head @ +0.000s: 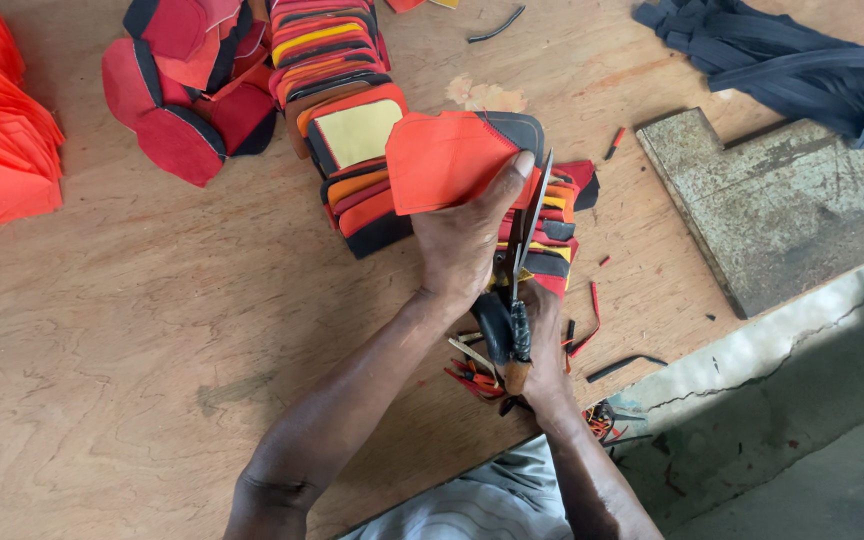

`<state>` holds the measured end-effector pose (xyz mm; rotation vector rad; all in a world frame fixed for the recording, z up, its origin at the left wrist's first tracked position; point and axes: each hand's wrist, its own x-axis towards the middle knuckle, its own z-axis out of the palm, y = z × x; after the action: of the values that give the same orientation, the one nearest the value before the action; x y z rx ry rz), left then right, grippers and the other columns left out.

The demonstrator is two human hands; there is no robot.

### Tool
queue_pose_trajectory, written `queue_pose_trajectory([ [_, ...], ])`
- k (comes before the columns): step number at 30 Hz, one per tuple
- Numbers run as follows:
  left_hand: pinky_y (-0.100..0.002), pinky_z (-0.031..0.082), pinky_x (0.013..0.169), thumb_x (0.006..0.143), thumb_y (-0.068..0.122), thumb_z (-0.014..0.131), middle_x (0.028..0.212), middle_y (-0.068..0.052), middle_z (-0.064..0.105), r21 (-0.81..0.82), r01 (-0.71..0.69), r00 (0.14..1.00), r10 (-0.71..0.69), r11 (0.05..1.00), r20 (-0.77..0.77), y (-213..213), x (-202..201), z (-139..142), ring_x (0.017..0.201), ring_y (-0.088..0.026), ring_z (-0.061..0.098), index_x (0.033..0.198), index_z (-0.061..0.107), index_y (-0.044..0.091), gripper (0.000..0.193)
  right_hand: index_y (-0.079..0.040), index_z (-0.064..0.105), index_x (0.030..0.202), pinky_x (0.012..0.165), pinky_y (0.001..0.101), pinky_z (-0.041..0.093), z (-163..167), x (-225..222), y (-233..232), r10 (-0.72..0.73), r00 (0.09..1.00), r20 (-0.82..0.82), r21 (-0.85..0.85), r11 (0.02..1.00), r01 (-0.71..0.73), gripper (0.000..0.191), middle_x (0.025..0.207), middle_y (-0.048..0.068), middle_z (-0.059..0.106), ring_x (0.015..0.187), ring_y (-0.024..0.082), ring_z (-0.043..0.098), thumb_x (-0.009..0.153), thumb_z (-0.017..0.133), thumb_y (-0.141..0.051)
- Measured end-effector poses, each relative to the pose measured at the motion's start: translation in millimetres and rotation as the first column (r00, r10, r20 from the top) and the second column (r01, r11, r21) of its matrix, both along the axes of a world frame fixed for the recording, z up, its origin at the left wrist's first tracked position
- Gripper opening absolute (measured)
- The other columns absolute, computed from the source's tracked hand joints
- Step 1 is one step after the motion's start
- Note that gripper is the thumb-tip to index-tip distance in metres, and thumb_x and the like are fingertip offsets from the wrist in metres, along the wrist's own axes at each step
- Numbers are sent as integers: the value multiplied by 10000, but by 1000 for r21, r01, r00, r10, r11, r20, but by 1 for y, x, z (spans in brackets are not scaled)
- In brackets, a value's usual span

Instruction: The person uses shears to trim excess fabric and loose threads from the edges of small multi-colored pouches. They handle each pouch one at a time, rotate it to access different sides, and place the trimmed pieces back into a stack on the table.

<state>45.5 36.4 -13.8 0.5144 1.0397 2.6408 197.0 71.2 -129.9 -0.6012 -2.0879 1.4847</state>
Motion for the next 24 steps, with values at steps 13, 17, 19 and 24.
queue_pose_trajectory([
  [13,-286,612,852,893,-45,790,1038,-50,720,-13,31,999,-30,999,30,0,1,0,929,-124,708,1077,695,5,213,61,472,1284,954,415,456,-6,2,1,-23,998,-52,308,950,38,584,1155,202,529,1054,302,574,818,768,-129],
  [17,-285,607,829,891,-39,812,1030,-47,710,-21,13,1000,-12,1000,12,-1,1,-1,916,-122,699,1075,685,12,229,36,614,1048,751,353,504,-4,-7,3,-48,997,57,299,954,29,332,892,124,617,809,215,648,761,758,-47],
  [19,-285,606,827,894,-32,815,1031,-49,711,-37,17,1000,-17,999,9,-1,1,-1,915,-122,698,1075,688,9,225,35,640,982,647,308,500,-2,-11,3,-50,994,93,197,980,31,236,789,82,642,710,171,658,790,755,-41],
  [24,-280,604,834,893,-22,816,1043,-44,709,-38,22,1000,-22,999,11,-1,2,1,923,-117,698,1090,685,11,239,58,575,1068,542,235,493,4,-15,-3,-103,993,63,-303,946,117,312,789,86,657,664,117,657,889,769,-110],
])
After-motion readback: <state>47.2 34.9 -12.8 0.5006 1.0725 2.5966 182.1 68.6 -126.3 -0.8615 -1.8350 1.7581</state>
